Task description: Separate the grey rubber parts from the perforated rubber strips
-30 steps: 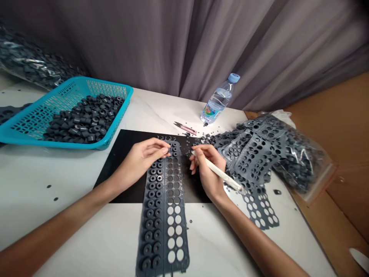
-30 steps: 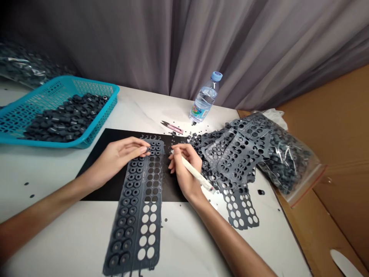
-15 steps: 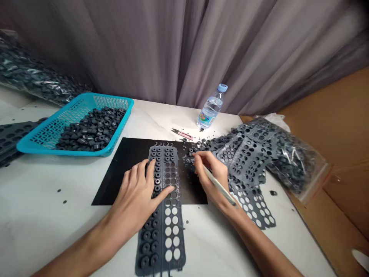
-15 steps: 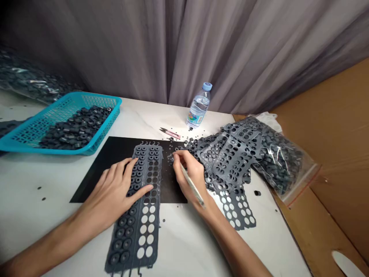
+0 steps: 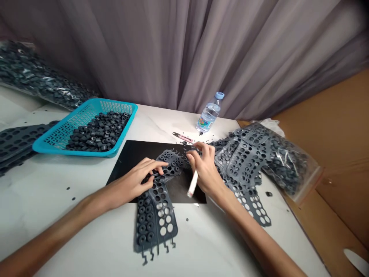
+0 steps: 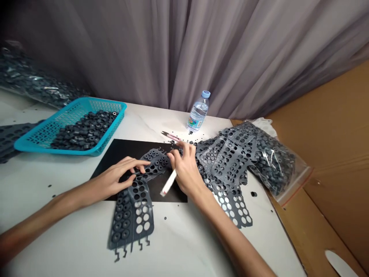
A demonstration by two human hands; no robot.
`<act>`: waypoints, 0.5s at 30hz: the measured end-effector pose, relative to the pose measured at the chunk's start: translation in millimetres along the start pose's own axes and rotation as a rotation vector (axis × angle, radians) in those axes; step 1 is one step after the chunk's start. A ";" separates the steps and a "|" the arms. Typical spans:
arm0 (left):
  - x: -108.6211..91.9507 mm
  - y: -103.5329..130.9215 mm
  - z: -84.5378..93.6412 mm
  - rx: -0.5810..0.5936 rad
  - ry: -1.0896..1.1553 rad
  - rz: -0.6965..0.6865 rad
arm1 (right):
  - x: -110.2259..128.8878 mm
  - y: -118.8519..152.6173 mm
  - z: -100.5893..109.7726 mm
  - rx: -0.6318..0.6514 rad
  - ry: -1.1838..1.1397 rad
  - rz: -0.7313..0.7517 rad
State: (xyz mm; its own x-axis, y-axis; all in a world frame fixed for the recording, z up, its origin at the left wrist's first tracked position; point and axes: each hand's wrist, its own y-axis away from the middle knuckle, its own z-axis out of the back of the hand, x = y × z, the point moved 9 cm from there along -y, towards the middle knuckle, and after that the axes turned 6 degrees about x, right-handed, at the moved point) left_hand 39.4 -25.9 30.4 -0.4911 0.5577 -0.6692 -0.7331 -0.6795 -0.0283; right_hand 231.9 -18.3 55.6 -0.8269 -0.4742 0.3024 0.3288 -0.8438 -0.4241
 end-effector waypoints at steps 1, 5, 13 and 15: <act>-0.7 0.2 3.0 0.004 -0.004 -0.004 | 3.3 -9.1 -6.4 0.054 -0.014 0.054; 4.5 16.8 19.6 -0.192 -0.204 0.158 | 16.2 -53.4 -45.1 0.346 -0.084 0.264; 12.2 62.6 -13.4 -0.170 -0.385 0.459 | 29.1 -99.3 -75.8 0.715 -0.148 0.333; 9.8 66.7 -13.9 -0.218 -0.363 0.458 | 41.6 -103.0 -48.3 0.648 -0.173 0.385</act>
State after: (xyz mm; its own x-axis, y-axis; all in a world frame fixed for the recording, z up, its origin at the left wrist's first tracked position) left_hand -7.8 -72.4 11.6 -0.8896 0.2870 -0.3553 -0.3161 -0.9484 0.0256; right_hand 141.6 61.1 70.6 -0.5344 -0.7517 0.3864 0.8244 -0.5644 0.0422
